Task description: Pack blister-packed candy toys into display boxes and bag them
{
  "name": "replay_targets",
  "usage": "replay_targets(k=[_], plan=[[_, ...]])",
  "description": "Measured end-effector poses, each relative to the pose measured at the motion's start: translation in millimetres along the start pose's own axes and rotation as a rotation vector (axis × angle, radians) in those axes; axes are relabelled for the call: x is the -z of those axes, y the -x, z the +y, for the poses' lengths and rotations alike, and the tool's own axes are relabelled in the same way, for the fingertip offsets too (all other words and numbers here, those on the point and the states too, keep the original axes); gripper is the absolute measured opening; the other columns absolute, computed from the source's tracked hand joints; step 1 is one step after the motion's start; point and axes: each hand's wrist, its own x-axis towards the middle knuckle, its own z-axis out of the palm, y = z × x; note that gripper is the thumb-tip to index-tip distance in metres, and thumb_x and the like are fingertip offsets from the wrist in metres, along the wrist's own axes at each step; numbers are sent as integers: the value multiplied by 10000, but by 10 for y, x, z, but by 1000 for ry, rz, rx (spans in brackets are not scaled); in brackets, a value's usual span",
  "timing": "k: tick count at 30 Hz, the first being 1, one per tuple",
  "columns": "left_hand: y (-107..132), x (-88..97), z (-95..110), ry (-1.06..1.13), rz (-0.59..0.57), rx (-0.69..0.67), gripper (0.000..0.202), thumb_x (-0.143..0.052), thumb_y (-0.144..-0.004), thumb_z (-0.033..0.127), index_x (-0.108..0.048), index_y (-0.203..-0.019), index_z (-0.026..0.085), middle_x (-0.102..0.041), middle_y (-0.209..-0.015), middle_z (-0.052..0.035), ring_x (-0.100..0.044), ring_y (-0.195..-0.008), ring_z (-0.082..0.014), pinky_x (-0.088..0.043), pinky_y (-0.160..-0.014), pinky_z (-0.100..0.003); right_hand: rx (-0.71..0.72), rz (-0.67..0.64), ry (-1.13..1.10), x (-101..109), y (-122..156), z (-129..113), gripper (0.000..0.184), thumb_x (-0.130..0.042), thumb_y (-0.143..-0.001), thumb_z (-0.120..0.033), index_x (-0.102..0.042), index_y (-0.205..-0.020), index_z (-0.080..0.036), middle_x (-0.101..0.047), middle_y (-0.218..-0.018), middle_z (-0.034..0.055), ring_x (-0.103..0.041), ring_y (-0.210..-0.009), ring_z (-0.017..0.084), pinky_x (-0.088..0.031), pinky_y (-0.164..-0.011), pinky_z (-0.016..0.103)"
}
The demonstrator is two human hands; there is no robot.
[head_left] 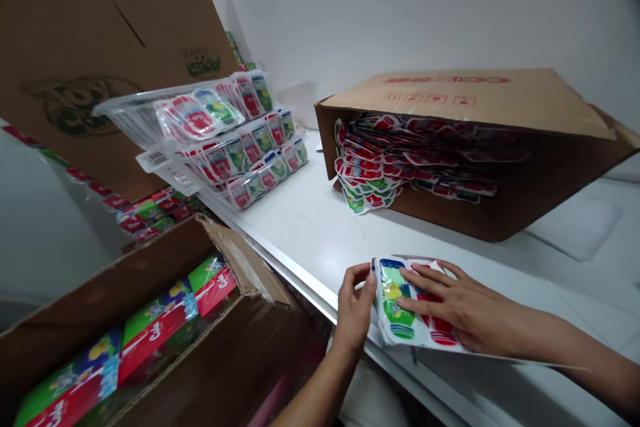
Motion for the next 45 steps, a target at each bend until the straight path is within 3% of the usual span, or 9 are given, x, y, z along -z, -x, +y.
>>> replay_targets(k=[11,15,18,22,26,33,39,42,45], plan=[[-87,-117,-202,161,34,27,647,-844,-624,410,-548,-1148,172,-603,-1215,-133,-601,-1101,-237,-485,-942,-342,14,-93,-141,169,-112,-148,902,-576,-624,-4,-424,-1415,-411,-264,-1552,-30,-223,-1429,310,-133,-1161,568],[-84,-173,-244,-5,126,-15,617,-827,-634,370,-530,-1137,171,-595,-1165,-130,-567,-1112,-246,-461,-946,-361,15,-102,-184,224,-122,-161,879,-559,-628,-3,-444,-1409,-388,-281,-1546,-24,-234,-1428,298,-126,-1166,558],[-51,-173,-200,-364,185,-204,316,-738,-736,278,-582,-998,198,-587,-1052,-75,-555,-1031,-229,-451,-889,-366,28,-127,-176,249,-125,-168,870,-570,-650,-29,-415,-1429,-383,-271,-1554,-12,-228,-1431,305,-122,-1163,570],[-24,-132,-54,-758,30,-440,152,-602,-859,235,-562,-720,190,-550,-797,-30,-520,-843,-200,-430,-767,-334,49,-86,-171,223,-89,-144,859,-558,-665,-31,-404,-1434,-381,-264,-1561,-11,-233,-1433,292,-157,-1160,560],[-44,-80,42,-970,-129,-594,162,-484,-931,228,-576,-802,189,-563,-829,-52,-497,-844,-211,-423,-764,-350,19,87,-125,70,26,-79,834,-561,-704,-60,-360,-1466,-335,-176,-1596,21,-209,-1444,294,-215,-1153,536],[-79,-92,62,-1129,-214,-700,148,-457,-926,194,-570,-832,179,-563,-895,-84,-475,-865,-226,-450,-760,-362,-221,561,-33,-333,235,-22,379,-648,-831,-289,-620,-1201,-209,-642,-1168,142,-580,-1103,303,-510,-923,473],[-45,-28,293,-1297,-481,-671,144,-478,-835,133,-610,-881,167,-596,-895,-107,-505,-871,-253,-481,-780,-382,-150,243,-184,-220,600,-51,508,-490,-908,-189,-466,-1403,-302,-451,-1473,60,-388,-1370,274,-404,-1088,472],[39,57,537,-1327,-693,-603,411,-518,-699,70,-586,-1093,167,-601,-1023,-114,-514,-960,-269,-482,-868,-389,-190,53,-245,-111,765,-114,766,-590,-858,-240,-215,-1519,-339,-200,-1588,22,-178,-1447,292,-299,-1143,494],[129,117,748,-1291,-790,-546,634,-581,-630,92,-507,-1258,143,-572,-1155,-137,-505,-1052,-294,-445,-971,-409,-272,68,-274,-117,749,-172,876,-703,-789,-343,-216,-1517,-344,-210,-1584,36,-201,-1435,336,-289,-1137,534]])
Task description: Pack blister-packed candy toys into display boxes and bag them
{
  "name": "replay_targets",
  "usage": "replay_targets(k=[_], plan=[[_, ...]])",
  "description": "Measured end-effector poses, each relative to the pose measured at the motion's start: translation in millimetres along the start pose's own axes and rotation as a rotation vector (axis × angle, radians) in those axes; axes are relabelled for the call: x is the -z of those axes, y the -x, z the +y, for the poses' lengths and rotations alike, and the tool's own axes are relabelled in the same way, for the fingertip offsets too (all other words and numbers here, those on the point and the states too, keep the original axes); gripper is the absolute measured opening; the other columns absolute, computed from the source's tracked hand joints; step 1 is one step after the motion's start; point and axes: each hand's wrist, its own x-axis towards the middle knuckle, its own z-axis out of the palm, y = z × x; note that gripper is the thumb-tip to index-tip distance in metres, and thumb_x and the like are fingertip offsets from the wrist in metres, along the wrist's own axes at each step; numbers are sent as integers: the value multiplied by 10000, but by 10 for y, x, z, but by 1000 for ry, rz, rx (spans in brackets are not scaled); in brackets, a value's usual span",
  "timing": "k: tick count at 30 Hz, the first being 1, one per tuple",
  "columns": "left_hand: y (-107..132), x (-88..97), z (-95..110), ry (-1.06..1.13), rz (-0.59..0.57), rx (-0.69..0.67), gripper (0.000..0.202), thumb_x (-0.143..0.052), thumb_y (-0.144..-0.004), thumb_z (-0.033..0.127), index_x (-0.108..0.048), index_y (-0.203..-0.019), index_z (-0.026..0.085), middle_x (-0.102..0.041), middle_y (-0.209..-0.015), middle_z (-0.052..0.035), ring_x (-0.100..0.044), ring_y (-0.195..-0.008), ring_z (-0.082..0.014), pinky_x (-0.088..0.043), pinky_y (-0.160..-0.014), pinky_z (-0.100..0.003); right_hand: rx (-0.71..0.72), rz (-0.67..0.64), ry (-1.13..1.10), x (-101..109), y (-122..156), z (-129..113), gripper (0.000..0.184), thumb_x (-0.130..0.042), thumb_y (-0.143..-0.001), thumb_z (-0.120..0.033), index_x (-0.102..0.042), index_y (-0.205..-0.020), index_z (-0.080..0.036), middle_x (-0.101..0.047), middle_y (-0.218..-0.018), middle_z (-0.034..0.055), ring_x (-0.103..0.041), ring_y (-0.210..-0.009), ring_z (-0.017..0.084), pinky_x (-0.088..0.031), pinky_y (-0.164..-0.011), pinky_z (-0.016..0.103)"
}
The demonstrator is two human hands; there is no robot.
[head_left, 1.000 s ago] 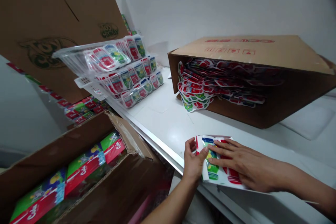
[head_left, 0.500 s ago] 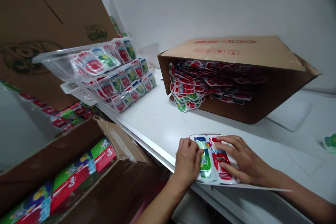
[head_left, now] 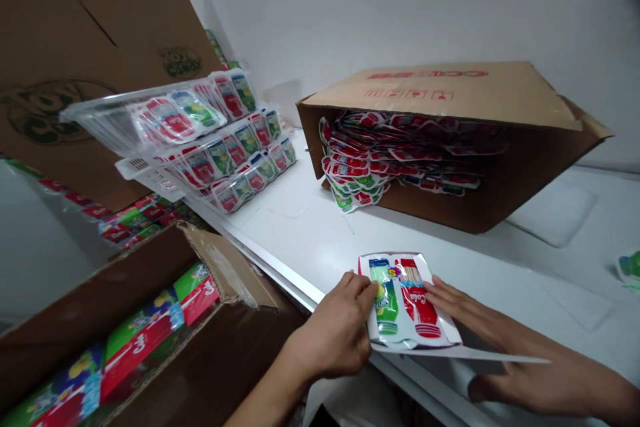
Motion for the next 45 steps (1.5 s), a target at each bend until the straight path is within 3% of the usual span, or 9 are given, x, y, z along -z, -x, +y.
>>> replay_targets(k=[5,9,11,13,16,19,24,32,45], plan=[[31,-69,-12,191,108,-10,640,-741,-696,351,-518,-1281,221,-531,-1292,-117,-471,-1178,-321,-369,-1056,-446,-170,349,-126,-306,-209,-54,501,-585,-884,-419,-499,-1369,-329,-524,-1409,68,-499,-1279,309,-460,-1044,470],[-41,-499,-194,409,422,158,461,-649,-819,402,-517,-1205,188,-549,-1169,-129,-509,-1101,-289,-422,-973,-461,-382,605,-341,-538,-321,-43,831,-600,-857,-491,-137,-1522,-306,-461,-1447,109,-561,-1213,277,-571,-905,390],[-96,-698,-280,604,535,227,721,-702,-773,385,-348,-1371,195,-438,-1331,-150,-447,-1219,-307,-393,-1021,-469,-378,585,-325,-590,-344,-24,787,-557,-876,-508,-150,-1521,-315,-334,-1532,95,-457,-1317,288,-526,-978,403],[-175,-820,-332,907,500,242,944,-730,-746,377,-143,-1470,235,-365,-1426,-143,-430,-1270,-313,-401,-1029,-458,-363,507,-227,-606,-343,2,684,-493,-907,-511,-216,-1507,-331,-286,-1559,58,-352,-1388,289,-458,-1054,421],[-335,-873,-365,1261,425,268,895,-719,-762,393,-165,-1451,252,-477,-1344,-123,-542,-1161,-289,-471,-949,-416,-381,388,-81,-591,-301,44,701,-402,-950,-479,-50,-1537,-329,-390,-1502,73,-426,-1344,265,-491,-1023,415],[-475,-872,-386,1260,523,385,574,-667,-810,440,-394,-1262,212,-561,-1183,-110,-578,-1065,-260,-472,-921,-389,-340,331,141,-511,-283,60,758,-385,-955,-445,89,-1531,-310,-423,-1480,110,-489,-1293,291,-545,-949,449],[-534,-876,-418,1366,502,368,394,-602,-865,450,-399,-1103,211,-574,-1051,-58,-580,-915,-191,-481,-851,-351,-66,352,513,-207,-620,-75,777,-466,-900,-358,-47,-1547,-261,-133,-1603,99,-214,-1431,371,-340,-1089,607],[-501,-928,-443,1431,489,341,457,-617,-859,469,-356,-1131,211,-547,-1042,-49,-551,-916,-173,-477,-827,-316,-22,204,371,-118,-1225,-86,463,-436,-973,-381,-390,-1418,-262,-559,-1323,90,-505,-1217,252,-431,-1014,478],[-491,-911,-441,1384,532,391,528,-699,-797,444,-406,-1166,205,-551,-1080,-71,-562,-969,-197,-462,-894,-338,39,346,370,-125,-1248,-84,258,-438,-970,-285,-532,-1204,-227,-577,-1162,102,-469,-1153,278,-369,-965,497]])
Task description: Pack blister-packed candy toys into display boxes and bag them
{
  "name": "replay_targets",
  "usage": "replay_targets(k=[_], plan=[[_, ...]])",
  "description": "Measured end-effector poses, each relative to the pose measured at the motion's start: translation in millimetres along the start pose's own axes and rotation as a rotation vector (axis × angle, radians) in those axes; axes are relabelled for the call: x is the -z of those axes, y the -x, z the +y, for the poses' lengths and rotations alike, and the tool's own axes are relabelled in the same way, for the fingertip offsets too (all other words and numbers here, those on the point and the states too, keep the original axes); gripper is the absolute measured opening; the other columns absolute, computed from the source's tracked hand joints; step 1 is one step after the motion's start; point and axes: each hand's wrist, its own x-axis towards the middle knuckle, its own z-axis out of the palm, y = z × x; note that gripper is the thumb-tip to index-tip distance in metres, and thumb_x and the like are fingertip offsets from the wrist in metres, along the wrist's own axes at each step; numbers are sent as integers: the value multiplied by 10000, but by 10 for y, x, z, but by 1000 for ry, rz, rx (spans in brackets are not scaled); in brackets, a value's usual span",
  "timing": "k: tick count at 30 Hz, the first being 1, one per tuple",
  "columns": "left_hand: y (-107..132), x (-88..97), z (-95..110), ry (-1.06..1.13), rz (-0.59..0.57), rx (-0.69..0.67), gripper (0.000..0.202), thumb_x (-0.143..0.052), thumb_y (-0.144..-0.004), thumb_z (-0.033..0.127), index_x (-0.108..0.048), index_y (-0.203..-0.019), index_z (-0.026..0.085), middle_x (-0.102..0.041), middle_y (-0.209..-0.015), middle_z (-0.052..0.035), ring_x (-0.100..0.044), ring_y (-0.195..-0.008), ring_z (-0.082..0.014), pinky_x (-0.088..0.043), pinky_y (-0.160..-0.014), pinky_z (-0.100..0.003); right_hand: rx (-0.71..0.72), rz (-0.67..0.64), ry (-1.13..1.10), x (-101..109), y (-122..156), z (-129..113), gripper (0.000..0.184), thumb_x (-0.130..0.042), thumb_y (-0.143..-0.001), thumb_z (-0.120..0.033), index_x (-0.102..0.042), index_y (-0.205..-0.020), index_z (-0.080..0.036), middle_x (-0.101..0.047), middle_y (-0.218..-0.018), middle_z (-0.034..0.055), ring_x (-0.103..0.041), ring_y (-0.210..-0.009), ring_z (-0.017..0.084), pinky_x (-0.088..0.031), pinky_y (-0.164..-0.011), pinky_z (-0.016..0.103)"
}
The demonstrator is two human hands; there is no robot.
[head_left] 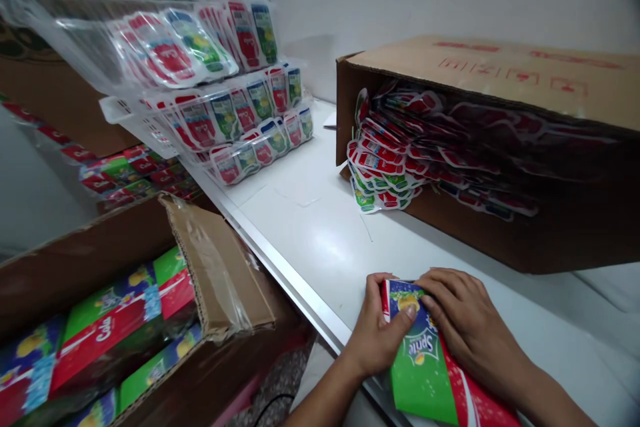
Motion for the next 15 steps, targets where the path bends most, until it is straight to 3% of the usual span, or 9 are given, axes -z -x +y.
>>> replay_targets(k=[4,8,10,13,15], plan=[[-121,-37,82,81,-6,16,465,-706,-795,431,-452,-1104,193,-568,-1032,-50,-572,-864,-157,-482,-783,-280,-16,-24,15,31,-67,-40,279,-435,-969,-278,-545,-1222,-238,-571,-1154,101,-479,-1138,275,-391,-947,499],[-257,-64,142,51,-19,44,346,-667,-823,441,-565,-972,147,-615,-837,-24,-560,-714,-126,-456,-678,-240,-45,-32,-61,32,-21,5,313,-433,-971,-291,-531,-1268,-280,-570,-1196,86,-496,-1152,263,-404,-971,502],[-279,-67,150,80,-26,83,347,-663,-820,457,-573,-950,148,-617,-774,-11,-559,-656,-120,-457,-636,-234,-160,41,-124,19,73,60,330,-440,-968,-318,-514,-1288,-285,-569,-1233,83,-501,-1172,259,-420,-989,492],[-268,-64,155,97,-33,140,359,-663,-815,473,-562,-978,170,-630,-764,-3,-567,-609,-118,-465,-594,-228,-445,183,-233,-5,230,133,287,-452,-963,-375,-570,-1204,-273,-590,-1243,82,-544,-1147,254,-500,-926,434],[-258,-61,164,84,-36,150,354,-664,-817,467,-558,-984,174,-636,-762,-3,-571,-604,-118,-469,-585,-224,-517,221,-300,-17,291,156,246,-473,-956,-389,-622,-1113,-272,-621,-1206,73,-577,-1110,250,-520,-903,414]])
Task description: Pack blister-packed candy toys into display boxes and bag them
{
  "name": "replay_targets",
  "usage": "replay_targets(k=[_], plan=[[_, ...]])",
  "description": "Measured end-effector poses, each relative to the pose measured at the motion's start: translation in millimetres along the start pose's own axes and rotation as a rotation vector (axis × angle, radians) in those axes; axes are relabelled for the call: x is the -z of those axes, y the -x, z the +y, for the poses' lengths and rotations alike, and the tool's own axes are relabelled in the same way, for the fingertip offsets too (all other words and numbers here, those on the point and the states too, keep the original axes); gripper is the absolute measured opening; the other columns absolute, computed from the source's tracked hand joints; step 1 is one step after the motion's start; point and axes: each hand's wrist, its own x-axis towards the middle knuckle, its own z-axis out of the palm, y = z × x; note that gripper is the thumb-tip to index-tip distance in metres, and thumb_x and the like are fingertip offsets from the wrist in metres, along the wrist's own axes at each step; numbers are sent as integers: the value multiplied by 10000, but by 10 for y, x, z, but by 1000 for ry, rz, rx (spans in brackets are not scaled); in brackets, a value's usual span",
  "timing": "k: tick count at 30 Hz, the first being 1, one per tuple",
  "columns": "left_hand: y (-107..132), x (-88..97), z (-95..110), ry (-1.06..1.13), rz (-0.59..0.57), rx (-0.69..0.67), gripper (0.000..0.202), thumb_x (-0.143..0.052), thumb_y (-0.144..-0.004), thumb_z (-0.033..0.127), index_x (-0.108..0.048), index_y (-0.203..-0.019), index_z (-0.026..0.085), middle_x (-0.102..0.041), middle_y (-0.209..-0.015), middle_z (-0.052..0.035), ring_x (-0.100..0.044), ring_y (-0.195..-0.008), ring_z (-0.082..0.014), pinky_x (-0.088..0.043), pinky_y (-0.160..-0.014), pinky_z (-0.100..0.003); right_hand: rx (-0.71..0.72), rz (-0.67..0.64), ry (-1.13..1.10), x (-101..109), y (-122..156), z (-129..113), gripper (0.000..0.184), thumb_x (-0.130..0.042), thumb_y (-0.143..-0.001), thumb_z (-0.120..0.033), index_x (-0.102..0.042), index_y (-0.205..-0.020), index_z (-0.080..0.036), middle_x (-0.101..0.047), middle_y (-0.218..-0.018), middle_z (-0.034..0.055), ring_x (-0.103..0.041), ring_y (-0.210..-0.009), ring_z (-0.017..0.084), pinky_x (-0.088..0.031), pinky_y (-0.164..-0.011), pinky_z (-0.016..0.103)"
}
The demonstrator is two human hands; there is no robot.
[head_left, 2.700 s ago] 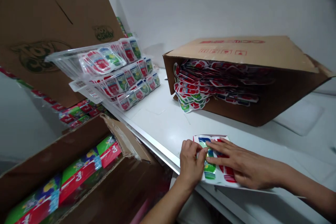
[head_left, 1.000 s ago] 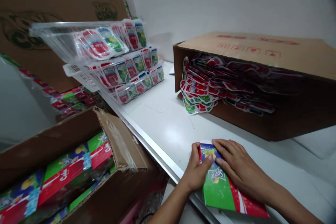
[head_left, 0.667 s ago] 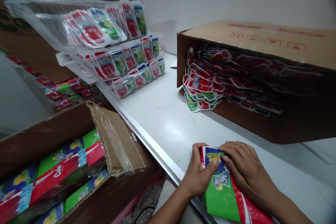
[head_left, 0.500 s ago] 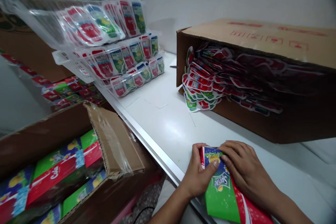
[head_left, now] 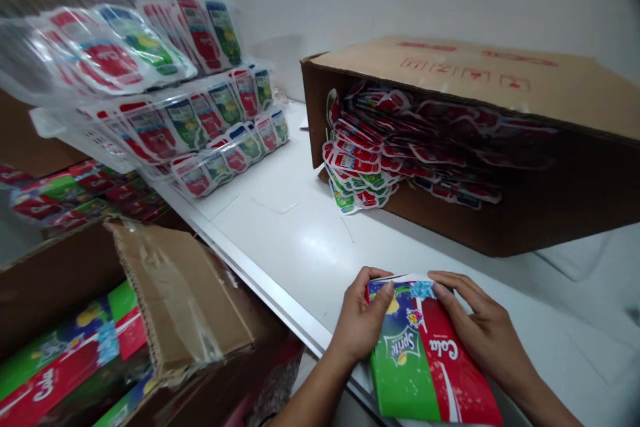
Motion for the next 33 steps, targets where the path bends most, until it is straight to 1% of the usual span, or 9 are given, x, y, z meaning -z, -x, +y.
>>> replay_targets(k=[4,10,12,16,19,21,27,31,33], plan=[[-2,8,31,-36,-11,-26,331,-652,-835,449,-558,-987,171,-643,-810,-16,-582,-646,-120,-470,-599,-216,92,13,-67,-2,-5,-7,185,-505,-950,-335,-657,-1038,-276,-664,-1129,49,-577,-1119,243,-463,-988,437],[-7,34,32,-69,-29,-1,362,-646,-832,474,-546,-1002,170,-651,-801,-15,-579,-624,-117,-463,-591,-220,134,10,-119,-6,-29,-61,155,-503,-951,-302,-646,-1003,-276,-665,-1089,46,-569,-1116,239,-461,-975,422],[-13,42,30,-61,-37,16,375,-650,-823,483,-551,-998,167,-655,-783,-15,-581,-611,-120,-462,-588,-225,54,1,-128,-22,-25,-58,161,-495,-950,-342,-634,-983,-268,-656,-1108,52,-581,-1101,240,-482,-943,405],[-80,44,98,-108,-21,38,366,-679,-792,453,-629,-999,154,-680,-801,-33,-603,-636,-137,-469,-597,-233,-273,-19,-274,-56,-54,-42,286,-550,-898,-470,-560,-1102,-271,-649,-1167,70,-641,-1027,252,-560,-773,354],[-164,44,198,-231,-37,63,391,-704,-760,420,-715,-1032,140,-712,-976,-87,-645,-772,-186,-494,-676,-262,-466,-205,-519,-65,-106,-63,376,-556,-870,-537,-545,-1137,-272,-705,-1015,65,-699,-776,244,-565,-607,340],[-208,47,256,-301,-84,88,433,-706,-752,443,-739,-1035,116,-729,-977,-110,-654,-789,-212,-499,-686,-281,-523,-287,-634,-74,-131,-91,357,-548,-870,-550,-571,-1079,-262,-714,-889,44,-688,-668,229,-545,-563,330],[-267,21,344,-552,-226,61,400,-630,-811,449,-766,-984,115,-757,-821,-86,-666,-757,-240,-505,-663,-291,-376,-115,-628,-113,-100,-114,272,-561,-876,-487,-577,-957,-228,-665,-848,15,-631,-705,181,-493,-617,283],[-350,-65,348,-753,-229,-70,429,-626,-812,426,-703,-1152,175,-744,-1049,-89,-669,-954,-278,-525,-815,-331,-296,-4,-590,-73,-89,-59,222,-562,-878,-431,-577,-941,-219,-631,-863,2,-592,-746,158,-472,-666,262],[-388,-117,341,-772,-290,-81,462,-622,-816,450,-682,-1188,183,-715,-1151,-90,-659,-1019,-289,-517,-872,-348,-268,2,-574,-44,-87,-34,224,-549,-882,-426,-591,-879,-206,-621,-829,-2,-579,-727,151,-461,-661,256]])
